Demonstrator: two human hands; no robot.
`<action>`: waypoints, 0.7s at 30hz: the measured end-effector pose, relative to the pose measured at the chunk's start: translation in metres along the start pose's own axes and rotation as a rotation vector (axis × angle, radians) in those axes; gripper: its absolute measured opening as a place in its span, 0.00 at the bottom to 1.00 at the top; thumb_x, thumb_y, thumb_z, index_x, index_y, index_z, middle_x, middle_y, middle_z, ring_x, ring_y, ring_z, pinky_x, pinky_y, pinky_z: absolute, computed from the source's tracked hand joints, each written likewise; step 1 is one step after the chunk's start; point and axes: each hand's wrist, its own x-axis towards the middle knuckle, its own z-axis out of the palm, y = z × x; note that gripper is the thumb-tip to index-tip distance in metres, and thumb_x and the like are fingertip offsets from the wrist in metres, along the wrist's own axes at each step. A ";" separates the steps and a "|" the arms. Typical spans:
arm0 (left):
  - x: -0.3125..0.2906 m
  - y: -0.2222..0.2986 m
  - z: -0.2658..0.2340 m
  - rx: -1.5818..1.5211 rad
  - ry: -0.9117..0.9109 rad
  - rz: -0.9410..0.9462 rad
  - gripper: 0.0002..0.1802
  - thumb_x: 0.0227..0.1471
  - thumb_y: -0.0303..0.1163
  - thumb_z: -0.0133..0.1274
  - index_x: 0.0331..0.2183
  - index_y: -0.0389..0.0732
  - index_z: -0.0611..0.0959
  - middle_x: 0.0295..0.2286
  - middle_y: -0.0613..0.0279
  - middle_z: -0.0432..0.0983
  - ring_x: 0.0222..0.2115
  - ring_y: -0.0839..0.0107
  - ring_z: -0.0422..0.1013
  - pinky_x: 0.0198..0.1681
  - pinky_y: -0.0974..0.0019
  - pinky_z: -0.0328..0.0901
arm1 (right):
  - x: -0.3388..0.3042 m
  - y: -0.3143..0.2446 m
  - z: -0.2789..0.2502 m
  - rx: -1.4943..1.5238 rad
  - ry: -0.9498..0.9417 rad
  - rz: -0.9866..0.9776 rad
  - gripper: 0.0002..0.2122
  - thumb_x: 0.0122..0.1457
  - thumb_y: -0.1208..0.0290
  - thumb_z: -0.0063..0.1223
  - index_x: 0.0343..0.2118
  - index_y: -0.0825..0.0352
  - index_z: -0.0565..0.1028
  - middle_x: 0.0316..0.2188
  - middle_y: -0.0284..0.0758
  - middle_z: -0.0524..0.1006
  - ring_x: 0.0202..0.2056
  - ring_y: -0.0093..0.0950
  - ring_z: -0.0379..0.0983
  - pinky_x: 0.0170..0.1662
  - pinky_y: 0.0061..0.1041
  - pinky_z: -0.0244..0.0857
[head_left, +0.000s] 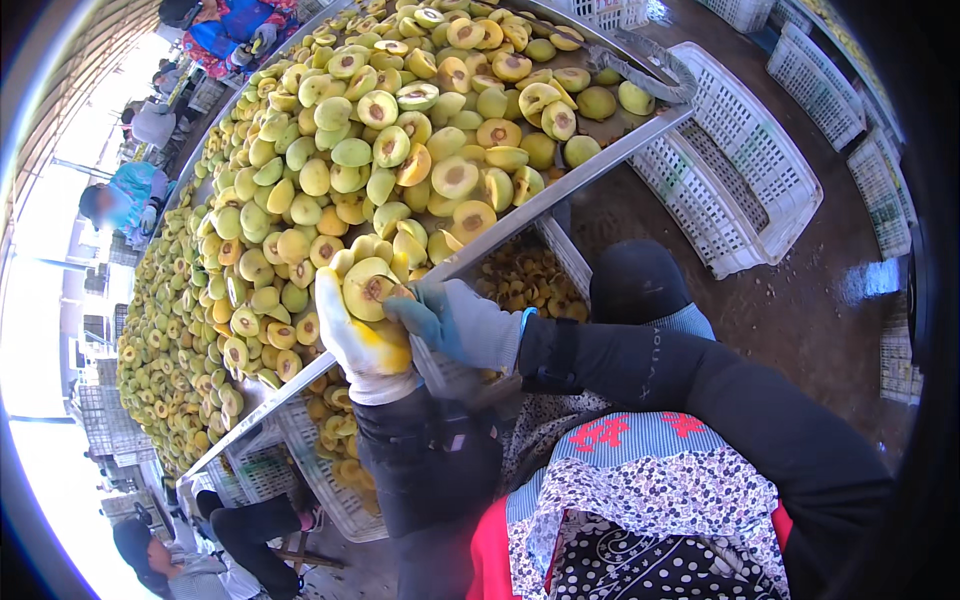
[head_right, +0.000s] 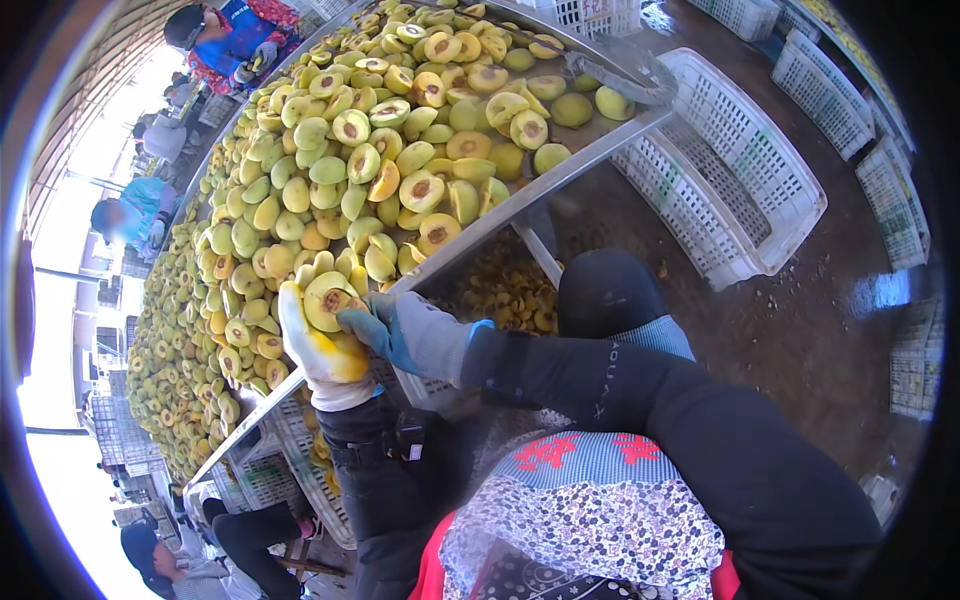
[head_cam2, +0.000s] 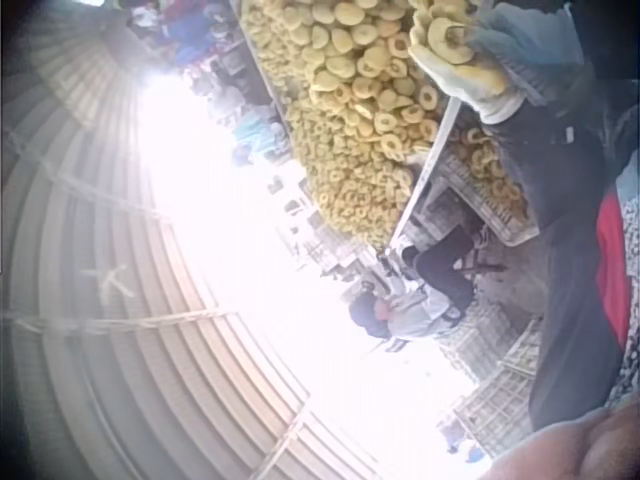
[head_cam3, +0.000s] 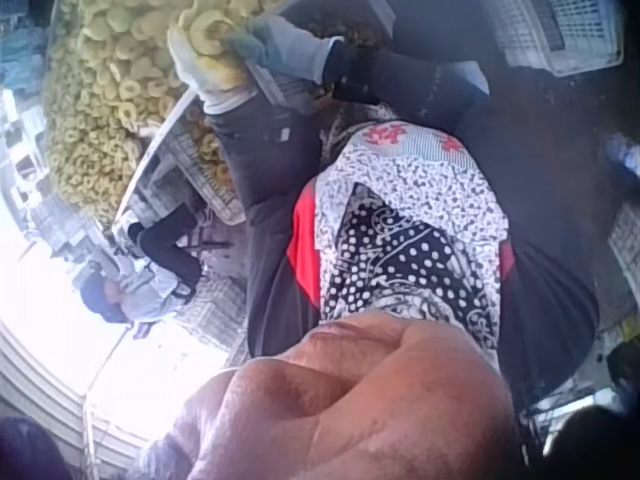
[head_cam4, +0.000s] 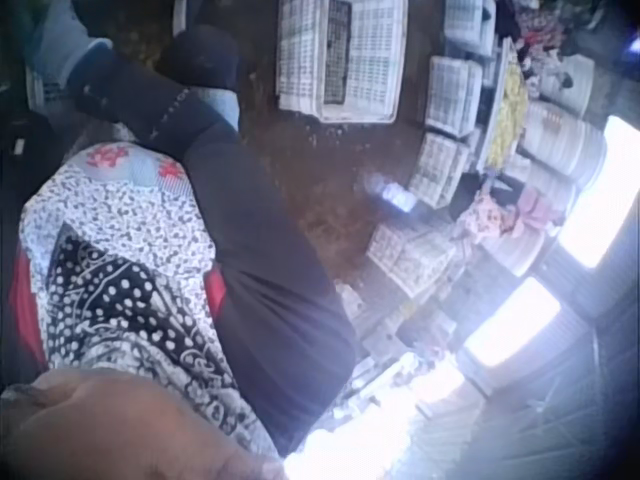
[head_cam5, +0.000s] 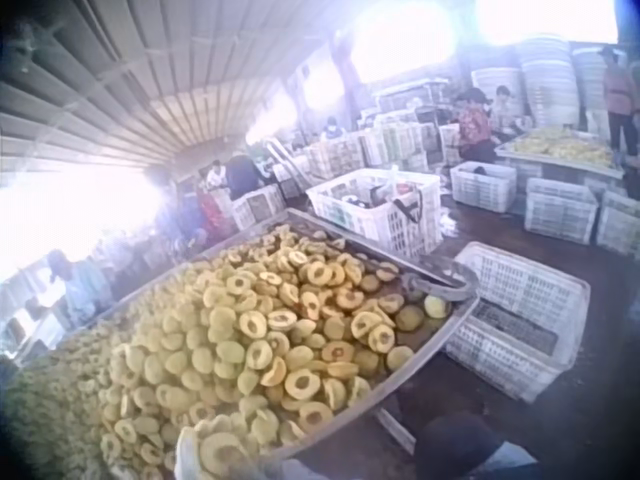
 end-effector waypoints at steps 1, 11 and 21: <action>0.000 -0.001 0.001 0.050 0.029 -0.012 0.20 0.65 0.42 0.40 0.47 0.35 0.74 0.47 0.49 0.74 0.46 0.58 0.72 0.48 0.57 0.70 | 0.002 0.006 0.001 -0.035 0.024 0.002 0.22 0.66 0.52 0.46 0.39 0.71 0.77 0.27 0.42 0.79 0.29 0.24 0.72 0.36 0.30 0.69; 0.004 -0.019 -0.005 0.206 -0.083 0.146 0.18 0.65 0.39 0.39 0.46 0.36 0.75 0.43 0.54 0.75 0.44 0.62 0.72 0.48 0.58 0.70 | 0.009 0.027 0.015 0.269 -0.024 0.008 0.21 0.68 0.54 0.44 0.40 0.72 0.77 0.30 0.30 0.78 0.36 0.15 0.67 0.41 0.23 0.67; 0.005 -0.014 0.021 0.406 0.099 0.060 0.20 0.62 0.40 0.45 0.46 0.33 0.78 0.36 0.54 0.77 0.33 0.68 0.75 0.37 0.65 0.73 | 0.009 0.027 0.012 0.294 -0.061 0.163 0.22 0.68 0.52 0.43 0.37 0.71 0.77 0.28 0.31 0.77 0.32 0.19 0.69 0.36 0.25 0.67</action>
